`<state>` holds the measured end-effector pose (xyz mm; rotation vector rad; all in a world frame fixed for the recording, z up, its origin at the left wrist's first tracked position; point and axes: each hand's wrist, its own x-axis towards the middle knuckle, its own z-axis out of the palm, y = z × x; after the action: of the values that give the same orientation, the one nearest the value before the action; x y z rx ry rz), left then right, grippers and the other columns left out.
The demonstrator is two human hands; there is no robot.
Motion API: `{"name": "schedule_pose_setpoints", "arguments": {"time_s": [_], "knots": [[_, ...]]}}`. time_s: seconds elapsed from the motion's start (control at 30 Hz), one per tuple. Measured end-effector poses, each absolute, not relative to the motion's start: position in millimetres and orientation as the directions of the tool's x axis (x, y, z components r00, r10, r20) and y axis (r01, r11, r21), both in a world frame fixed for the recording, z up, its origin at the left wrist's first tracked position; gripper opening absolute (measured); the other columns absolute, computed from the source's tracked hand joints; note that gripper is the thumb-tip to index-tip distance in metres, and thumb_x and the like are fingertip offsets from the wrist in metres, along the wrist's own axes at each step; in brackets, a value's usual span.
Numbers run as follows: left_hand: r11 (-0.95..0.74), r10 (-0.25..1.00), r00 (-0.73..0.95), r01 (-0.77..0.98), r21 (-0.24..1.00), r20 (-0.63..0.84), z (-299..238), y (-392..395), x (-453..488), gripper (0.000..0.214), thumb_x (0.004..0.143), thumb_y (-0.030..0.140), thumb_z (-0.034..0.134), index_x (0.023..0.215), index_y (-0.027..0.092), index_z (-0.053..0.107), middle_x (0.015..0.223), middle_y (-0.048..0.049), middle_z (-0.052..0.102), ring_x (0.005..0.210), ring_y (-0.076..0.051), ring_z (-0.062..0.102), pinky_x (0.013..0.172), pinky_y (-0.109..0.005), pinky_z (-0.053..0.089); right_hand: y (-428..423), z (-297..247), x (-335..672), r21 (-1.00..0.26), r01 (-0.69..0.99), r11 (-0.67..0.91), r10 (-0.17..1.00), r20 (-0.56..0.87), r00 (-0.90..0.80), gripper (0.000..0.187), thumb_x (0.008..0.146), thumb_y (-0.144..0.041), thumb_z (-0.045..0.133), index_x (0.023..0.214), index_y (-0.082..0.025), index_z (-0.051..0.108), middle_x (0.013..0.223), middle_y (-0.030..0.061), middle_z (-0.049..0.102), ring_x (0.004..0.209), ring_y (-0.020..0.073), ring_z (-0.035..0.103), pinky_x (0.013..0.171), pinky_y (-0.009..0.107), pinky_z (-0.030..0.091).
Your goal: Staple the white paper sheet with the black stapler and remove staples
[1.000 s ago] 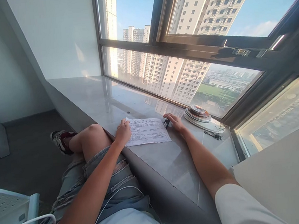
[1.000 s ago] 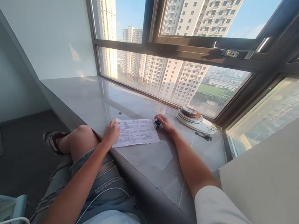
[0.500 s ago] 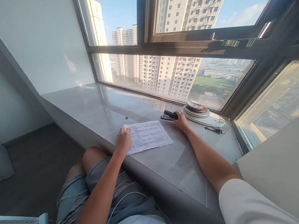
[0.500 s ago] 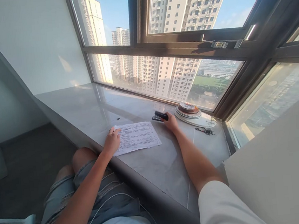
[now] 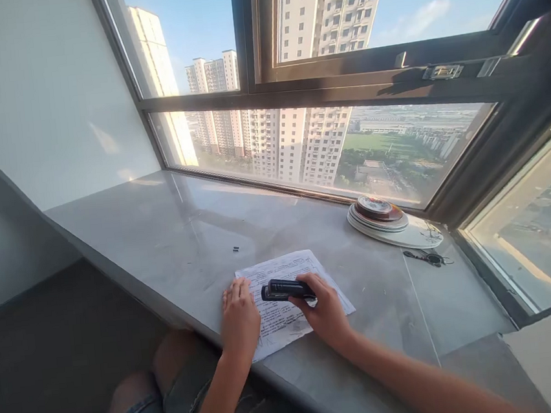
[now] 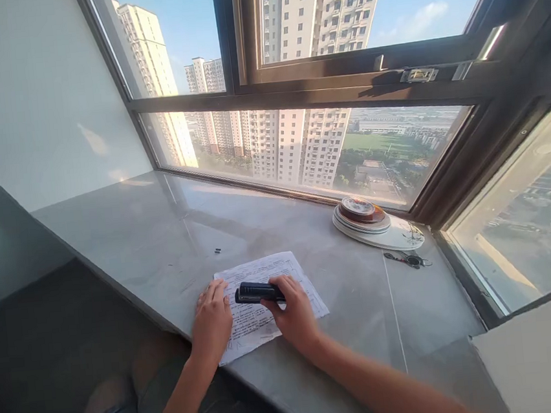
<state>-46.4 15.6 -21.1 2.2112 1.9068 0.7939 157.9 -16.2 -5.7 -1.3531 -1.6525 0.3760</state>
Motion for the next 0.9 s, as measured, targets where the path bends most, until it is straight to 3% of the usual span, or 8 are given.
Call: {"name": "schedule_pose_setpoints", "arguments": {"time_s": [0.23,0.47,0.57,0.77,0.9], "knots": [[-0.194,0.942,0.039,0.873,0.447,0.333,-56.8,22.5,-55.1,0.052,0.098,0.026,0.032,0.140,0.029,0.062,0.151,-0.0079,0.056,0.146,-0.029,0.045,0.123,-0.056,0.034,-13.5,-17.0,156.0,-0.788,0.546,0.285,0.925,0.375,0.058,0.030,0.079,-0.035,0.075,0.105,-0.046,0.064,0.093,0.0042,0.068,0.085,0.0301,0.060,0.069,0.047,0.048],[-0.219,0.950,0.079,0.859,0.462,0.302,-89.5,25.8,-76.6,0.048,0.096,0.036,0.040,0.139,0.040,0.062,0.147,-0.0016,0.059,0.142,-0.031,0.050,0.112,-0.060,0.047,-6.9,-36.5,162.3,-0.837,0.530,0.139,0.978,0.201,0.061,0.027,0.069,-0.041,0.076,0.094,-0.046,0.067,0.089,0.0034,0.068,0.087,0.0325,0.059,0.069,0.050,0.047],[-0.202,0.945,0.045,0.858,0.472,0.323,-72.8,22.3,-71.0,0.048,0.096,0.034,0.037,0.136,0.037,0.063,0.144,-0.0056,0.061,0.140,-0.032,0.051,0.115,-0.060,0.043,-7.7,-28.9,159.2,-0.830,0.543,0.125,0.980,0.189,0.064,0.025,0.071,-0.036,0.072,0.094,-0.043,0.067,0.089,0.0045,0.067,0.087,0.0325,0.058,0.072,0.051,0.047],[-0.223,0.944,0.064,0.848,0.481,0.324,-35.0,20.4,-57.1,0.046,0.101,0.036,0.032,0.132,0.022,0.063,0.146,-0.0107,0.059,0.138,-0.031,0.051,0.117,-0.056,0.041,-10.4,1.2,155.4,-0.835,0.538,0.118,0.977,0.193,0.086,0.023,0.077,-0.023,0.068,0.099,-0.027,0.063,0.098,0.0054,0.067,0.090,0.0256,0.059,0.077,0.039,0.046],[-0.260,0.919,0.080,0.858,0.442,0.385,-28.9,22.2,-57.6,0.045,0.101,0.030,0.030,0.129,0.016,0.062,0.141,-0.0144,0.060,0.134,-0.031,0.054,0.115,-0.052,0.042,-9.9,5.7,153.2,-0.812,0.565,0.144,0.973,0.221,0.070,0.027,0.075,-0.019,0.073,0.098,-0.024,0.061,0.096,0.0024,0.066,0.093,0.0234,0.058,0.080,0.034,0.043]]}}
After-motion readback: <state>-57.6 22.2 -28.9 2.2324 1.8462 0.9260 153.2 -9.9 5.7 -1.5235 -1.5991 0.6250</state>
